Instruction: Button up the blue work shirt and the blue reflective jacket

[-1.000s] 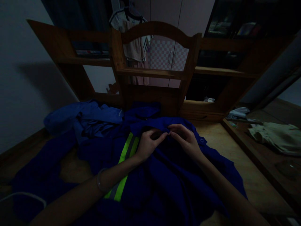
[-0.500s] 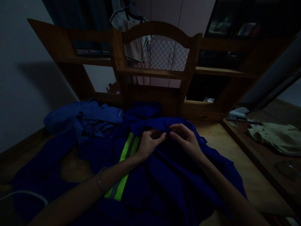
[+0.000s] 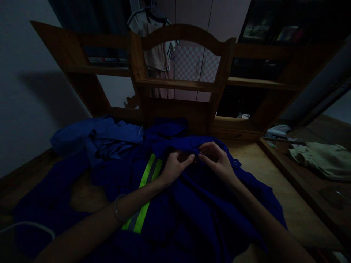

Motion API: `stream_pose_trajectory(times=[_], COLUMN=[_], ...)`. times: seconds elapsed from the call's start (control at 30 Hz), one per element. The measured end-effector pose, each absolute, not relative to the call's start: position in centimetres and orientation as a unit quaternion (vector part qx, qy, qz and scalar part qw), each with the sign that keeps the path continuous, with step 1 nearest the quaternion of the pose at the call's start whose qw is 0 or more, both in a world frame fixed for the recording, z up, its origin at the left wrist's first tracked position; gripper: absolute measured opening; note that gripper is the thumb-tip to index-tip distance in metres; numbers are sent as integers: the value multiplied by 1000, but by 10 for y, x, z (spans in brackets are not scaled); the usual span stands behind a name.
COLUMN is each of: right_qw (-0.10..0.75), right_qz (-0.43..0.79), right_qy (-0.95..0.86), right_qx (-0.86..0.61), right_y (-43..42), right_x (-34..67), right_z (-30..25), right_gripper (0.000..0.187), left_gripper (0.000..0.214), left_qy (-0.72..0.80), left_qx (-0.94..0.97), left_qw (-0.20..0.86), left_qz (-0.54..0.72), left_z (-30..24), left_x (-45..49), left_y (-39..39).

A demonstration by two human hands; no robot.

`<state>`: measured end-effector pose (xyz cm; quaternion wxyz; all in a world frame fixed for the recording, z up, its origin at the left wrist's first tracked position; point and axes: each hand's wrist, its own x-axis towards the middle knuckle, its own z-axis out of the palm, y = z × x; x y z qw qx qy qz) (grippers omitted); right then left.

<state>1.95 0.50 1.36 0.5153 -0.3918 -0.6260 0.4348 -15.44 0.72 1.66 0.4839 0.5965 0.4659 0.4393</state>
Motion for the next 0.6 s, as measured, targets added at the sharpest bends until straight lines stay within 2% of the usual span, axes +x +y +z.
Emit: stream_pose_trajectory(times=[0.17,0.3,0.6], right_qw=[539,536,503], right_qz=[480,495,498], right_qy=[-581,-577,-599], right_qx=[-376,-367,-374], right_y=[6,6,6], right_x=[20,20,20], right_z=[7,5,8], right_gripper=[26,24,23], left_gripper=[24,25,38], left_qy=[439,382,371], left_qx=[525,481,420], left_qw=[551,624,675], left_qz=[478,482,480], left_z=[7,7,19], left_x=[-155,-154,-156], left_y=[13,16,14])
